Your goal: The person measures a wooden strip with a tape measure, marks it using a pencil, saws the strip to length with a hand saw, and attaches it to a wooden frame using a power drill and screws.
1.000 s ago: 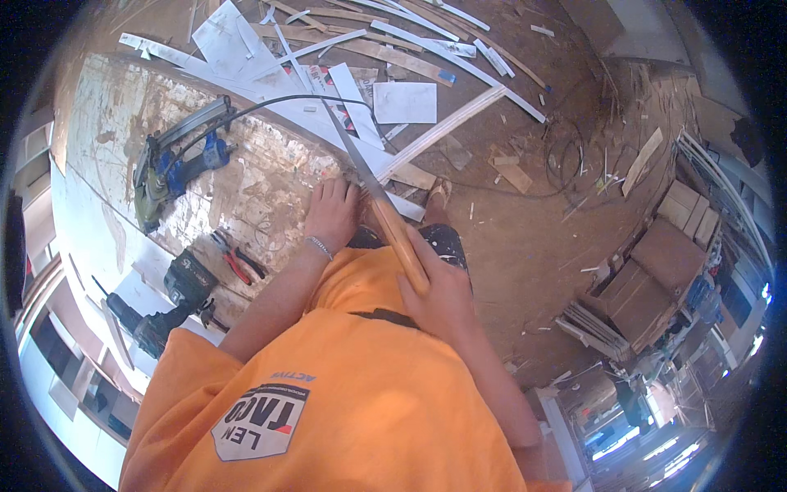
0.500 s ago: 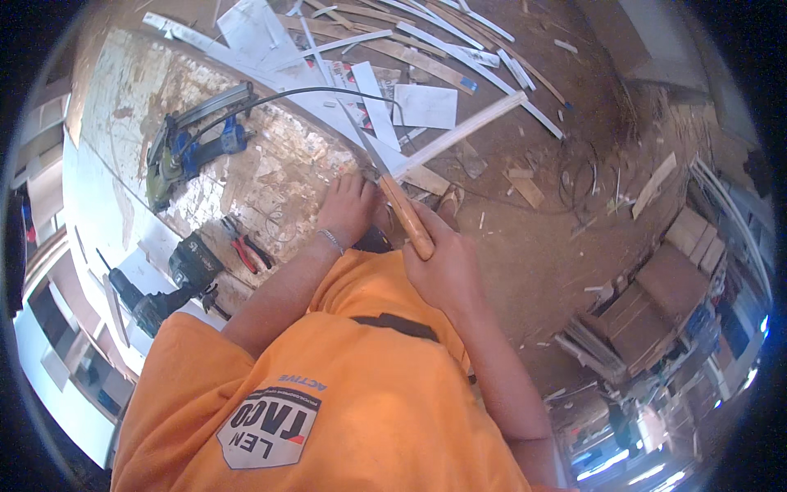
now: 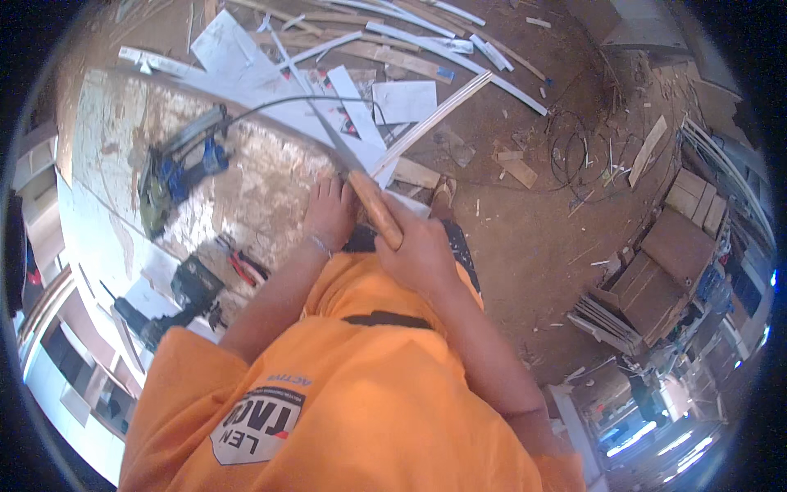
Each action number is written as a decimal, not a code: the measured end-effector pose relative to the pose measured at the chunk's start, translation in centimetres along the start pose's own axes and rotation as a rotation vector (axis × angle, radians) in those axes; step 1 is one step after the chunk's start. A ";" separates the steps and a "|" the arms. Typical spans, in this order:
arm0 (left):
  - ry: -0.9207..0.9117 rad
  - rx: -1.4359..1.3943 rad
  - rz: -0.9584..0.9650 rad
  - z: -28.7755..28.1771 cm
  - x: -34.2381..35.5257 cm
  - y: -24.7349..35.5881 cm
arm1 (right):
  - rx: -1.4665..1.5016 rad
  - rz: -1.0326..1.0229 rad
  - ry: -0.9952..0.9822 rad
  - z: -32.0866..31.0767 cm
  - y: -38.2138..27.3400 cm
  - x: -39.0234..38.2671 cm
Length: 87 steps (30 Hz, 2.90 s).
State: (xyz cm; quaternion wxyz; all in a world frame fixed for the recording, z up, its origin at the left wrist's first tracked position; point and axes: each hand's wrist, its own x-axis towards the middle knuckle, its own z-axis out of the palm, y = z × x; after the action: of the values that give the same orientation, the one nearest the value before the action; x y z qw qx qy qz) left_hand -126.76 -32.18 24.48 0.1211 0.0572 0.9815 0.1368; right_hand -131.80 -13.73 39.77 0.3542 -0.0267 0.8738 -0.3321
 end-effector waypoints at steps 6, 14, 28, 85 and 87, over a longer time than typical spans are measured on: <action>0.016 -0.029 -0.005 -0.2 -0.3 -0.2 | 0.030 -0.036 0.017 -7.3 2.2 -12.7; -0.044 0.022 0.009 0.1 -0.3 0.1 | 0.210 0.075 -0.069 -1.5 1.6 -2.0; -0.023 0.035 0.021 -0.3 0.1 0.3 | 0.114 0.060 -0.002 -4.8 1.4 -9.3; 0.401 -0.253 -0.382 0.9 0.0 3.0 | 0.120 -0.174 0.063 1.2 5.9 -2.9; 0.399 -0.280 -0.321 0.6 0.0 2.5 | 0.183 -0.281 0.124 2.5 6.7 -2.5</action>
State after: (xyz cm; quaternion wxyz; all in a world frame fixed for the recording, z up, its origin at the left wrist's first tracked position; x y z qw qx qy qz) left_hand -126.38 -29.66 24.63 -0.0476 -0.1440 0.9540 0.2586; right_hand -127.05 -9.23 35.90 0.2506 -0.0955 0.8477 -0.4577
